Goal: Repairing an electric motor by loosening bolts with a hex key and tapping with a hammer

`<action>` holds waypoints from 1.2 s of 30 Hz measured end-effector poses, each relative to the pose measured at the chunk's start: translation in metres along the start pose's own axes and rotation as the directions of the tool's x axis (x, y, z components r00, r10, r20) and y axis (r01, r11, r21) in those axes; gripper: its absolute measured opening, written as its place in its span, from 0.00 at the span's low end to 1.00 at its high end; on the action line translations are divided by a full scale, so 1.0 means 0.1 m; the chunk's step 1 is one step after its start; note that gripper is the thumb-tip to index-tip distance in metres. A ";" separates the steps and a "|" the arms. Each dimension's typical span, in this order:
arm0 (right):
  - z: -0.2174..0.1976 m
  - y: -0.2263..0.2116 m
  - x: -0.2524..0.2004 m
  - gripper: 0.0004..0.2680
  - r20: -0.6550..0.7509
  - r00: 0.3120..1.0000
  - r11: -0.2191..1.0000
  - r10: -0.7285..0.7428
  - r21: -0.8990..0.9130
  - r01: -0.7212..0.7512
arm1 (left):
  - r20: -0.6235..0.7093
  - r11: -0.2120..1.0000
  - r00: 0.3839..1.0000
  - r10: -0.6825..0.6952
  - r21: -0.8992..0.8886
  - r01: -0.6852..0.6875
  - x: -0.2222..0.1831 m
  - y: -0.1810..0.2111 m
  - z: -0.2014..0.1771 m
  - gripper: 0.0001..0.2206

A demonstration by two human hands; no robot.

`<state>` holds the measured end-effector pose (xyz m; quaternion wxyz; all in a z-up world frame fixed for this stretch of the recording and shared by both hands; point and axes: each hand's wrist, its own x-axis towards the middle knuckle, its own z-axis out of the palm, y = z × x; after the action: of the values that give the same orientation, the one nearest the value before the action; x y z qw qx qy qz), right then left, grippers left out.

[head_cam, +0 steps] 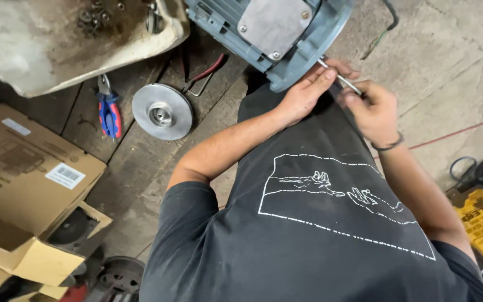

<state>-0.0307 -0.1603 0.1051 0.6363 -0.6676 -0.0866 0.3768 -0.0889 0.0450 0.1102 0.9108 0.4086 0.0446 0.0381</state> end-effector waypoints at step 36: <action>0.25 -1.41 0.73 0.12 0.314 0.924 0.338 0.216 -0.912 0.231 | -0.316 0.974 0.947 -0.053 -0.226 -0.021 -0.08 -0.31 0.04 0.13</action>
<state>0.0566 -0.0729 0.2078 0.1066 -0.8227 -0.4124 0.3764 -0.0957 0.0210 0.0903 0.9324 0.2901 0.1904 0.1014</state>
